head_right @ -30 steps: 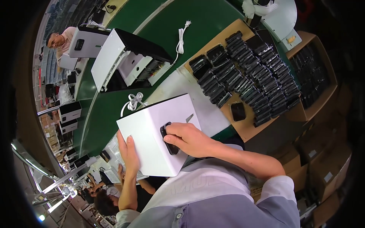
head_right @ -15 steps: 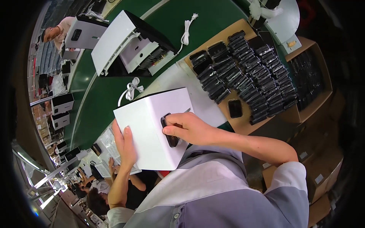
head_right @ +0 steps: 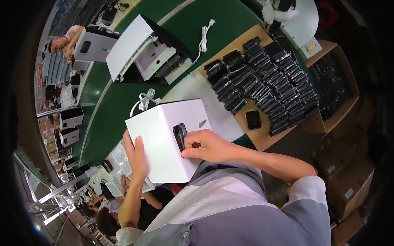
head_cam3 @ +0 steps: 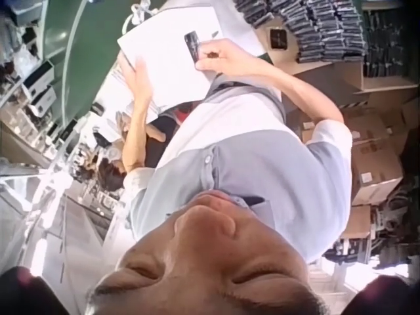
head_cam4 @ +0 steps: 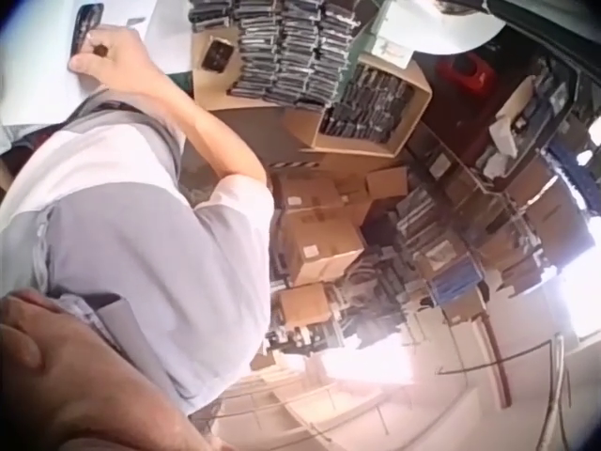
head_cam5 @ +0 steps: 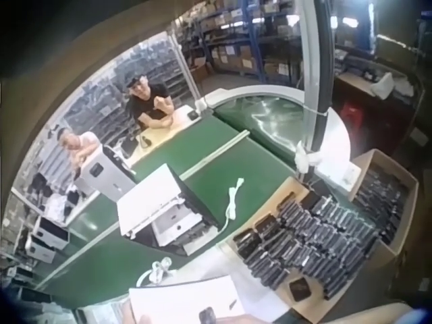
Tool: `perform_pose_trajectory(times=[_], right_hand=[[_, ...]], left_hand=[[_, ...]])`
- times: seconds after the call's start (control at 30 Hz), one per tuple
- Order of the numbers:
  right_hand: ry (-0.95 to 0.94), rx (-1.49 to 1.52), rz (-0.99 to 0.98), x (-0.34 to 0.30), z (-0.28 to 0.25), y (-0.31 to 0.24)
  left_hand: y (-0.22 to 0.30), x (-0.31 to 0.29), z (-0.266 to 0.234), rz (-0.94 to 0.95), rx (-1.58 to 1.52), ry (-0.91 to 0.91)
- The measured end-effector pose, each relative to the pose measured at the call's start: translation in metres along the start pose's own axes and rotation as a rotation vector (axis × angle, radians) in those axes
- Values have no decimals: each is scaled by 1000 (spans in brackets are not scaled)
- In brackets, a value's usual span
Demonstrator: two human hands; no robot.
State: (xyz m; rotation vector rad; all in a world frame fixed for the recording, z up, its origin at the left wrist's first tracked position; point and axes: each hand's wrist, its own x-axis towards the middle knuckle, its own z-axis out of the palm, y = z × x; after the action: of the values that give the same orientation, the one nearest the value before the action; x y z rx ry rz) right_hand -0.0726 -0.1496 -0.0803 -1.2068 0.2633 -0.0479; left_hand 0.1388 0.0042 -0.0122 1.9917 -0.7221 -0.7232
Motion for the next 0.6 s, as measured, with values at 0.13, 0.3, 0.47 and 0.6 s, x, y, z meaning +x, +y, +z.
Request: perform_pose_trajectory(times=[0.13,0.3,0.47,0.6], right_hand=[[-101,-57,15,-11,-9,-31],[397,266,-373,-22,-20,-34],[657,-162,-480,15,26,-14],[627,-349,-639,39,49,-7]], left_hand=[[-7,-5,-1,28,76,80],[-10,-21,-36,-201,-115,-32],[-9,-6,-26,-236,-267,-104],[-3,-3,-16,-188,-332,-58]])
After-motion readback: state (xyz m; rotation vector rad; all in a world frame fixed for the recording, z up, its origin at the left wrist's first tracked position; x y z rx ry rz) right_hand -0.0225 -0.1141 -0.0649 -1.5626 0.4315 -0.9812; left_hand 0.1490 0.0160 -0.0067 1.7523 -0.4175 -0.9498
